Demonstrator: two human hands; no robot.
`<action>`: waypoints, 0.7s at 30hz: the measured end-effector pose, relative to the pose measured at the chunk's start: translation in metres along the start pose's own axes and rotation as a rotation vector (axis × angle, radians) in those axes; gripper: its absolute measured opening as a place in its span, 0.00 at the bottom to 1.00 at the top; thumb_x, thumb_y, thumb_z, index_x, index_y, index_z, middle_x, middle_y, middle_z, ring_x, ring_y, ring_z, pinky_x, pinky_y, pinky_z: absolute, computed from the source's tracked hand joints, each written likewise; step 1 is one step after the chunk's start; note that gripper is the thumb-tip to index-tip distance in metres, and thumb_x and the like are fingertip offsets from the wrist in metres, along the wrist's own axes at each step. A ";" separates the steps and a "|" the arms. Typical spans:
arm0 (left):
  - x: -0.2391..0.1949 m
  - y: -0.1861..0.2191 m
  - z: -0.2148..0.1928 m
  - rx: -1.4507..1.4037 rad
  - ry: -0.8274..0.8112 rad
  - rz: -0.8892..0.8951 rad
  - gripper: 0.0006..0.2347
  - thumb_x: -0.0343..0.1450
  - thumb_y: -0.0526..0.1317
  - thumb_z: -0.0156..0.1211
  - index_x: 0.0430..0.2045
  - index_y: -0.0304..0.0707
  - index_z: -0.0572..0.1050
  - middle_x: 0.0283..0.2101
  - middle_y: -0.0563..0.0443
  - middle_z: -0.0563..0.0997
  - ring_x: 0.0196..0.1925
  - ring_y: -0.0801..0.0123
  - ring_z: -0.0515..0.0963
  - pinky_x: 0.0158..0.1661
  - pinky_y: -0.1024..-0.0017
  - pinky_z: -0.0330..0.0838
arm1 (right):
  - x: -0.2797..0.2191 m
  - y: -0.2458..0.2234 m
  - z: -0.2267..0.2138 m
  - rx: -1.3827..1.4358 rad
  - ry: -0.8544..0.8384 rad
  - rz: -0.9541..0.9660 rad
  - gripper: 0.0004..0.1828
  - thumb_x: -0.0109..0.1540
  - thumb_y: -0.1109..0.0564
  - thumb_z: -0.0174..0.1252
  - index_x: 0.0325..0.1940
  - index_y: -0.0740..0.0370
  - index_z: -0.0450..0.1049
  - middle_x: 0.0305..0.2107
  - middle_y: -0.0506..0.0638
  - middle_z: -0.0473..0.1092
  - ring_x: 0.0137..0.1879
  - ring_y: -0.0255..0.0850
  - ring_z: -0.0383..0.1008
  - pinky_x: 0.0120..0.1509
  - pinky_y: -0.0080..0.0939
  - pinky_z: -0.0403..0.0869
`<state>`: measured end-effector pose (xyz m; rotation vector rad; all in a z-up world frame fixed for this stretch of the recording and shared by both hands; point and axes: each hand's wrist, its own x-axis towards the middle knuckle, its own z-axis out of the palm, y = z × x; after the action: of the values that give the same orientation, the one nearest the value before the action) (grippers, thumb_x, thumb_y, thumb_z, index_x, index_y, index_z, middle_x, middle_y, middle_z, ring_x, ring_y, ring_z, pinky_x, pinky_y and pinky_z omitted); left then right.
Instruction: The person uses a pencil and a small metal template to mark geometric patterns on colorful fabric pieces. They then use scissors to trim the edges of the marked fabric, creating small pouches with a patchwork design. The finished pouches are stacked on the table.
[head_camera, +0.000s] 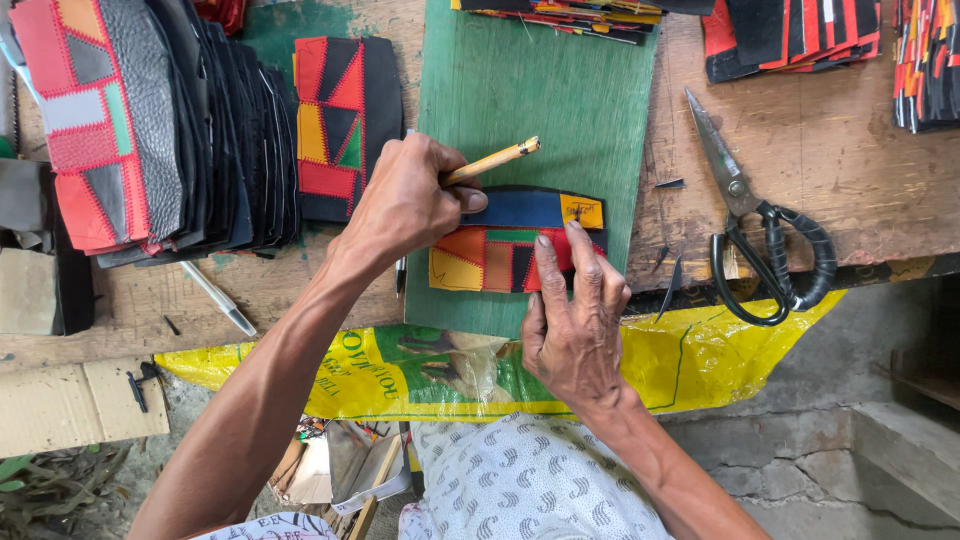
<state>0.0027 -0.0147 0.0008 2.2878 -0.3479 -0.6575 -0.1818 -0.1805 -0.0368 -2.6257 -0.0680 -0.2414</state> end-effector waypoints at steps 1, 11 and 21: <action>0.000 -0.001 0.000 0.003 -0.001 -0.007 0.05 0.63 0.32 0.68 0.29 0.30 0.83 0.24 0.29 0.78 0.23 0.56 0.83 0.29 0.62 0.73 | 0.000 0.000 0.000 0.001 0.001 0.000 0.36 0.60 0.61 0.58 0.74 0.65 0.63 0.71 0.67 0.53 0.66 0.61 0.59 0.71 0.62 0.59; -0.001 -0.001 0.000 0.000 -0.008 0.010 0.05 0.63 0.33 0.68 0.28 0.30 0.83 0.25 0.31 0.79 0.24 0.54 0.84 0.30 0.62 0.73 | 0.006 -0.004 -0.008 0.007 -0.027 0.006 0.37 0.58 0.61 0.59 0.73 0.65 0.63 0.71 0.66 0.54 0.67 0.61 0.59 0.71 0.62 0.59; 0.000 0.003 -0.007 0.034 -0.027 0.079 0.06 0.64 0.33 0.68 0.29 0.27 0.82 0.27 0.30 0.80 0.30 0.48 0.85 0.33 0.60 0.75 | 0.020 -0.004 -0.021 -0.138 -0.029 -0.064 0.38 0.57 0.54 0.59 0.72 0.64 0.65 0.64 0.62 0.62 0.73 0.57 0.57 0.71 0.67 0.55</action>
<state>0.0065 -0.0131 0.0066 2.2869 -0.4625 -0.6473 -0.1661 -0.1869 -0.0132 -2.7681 -0.1512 -0.2373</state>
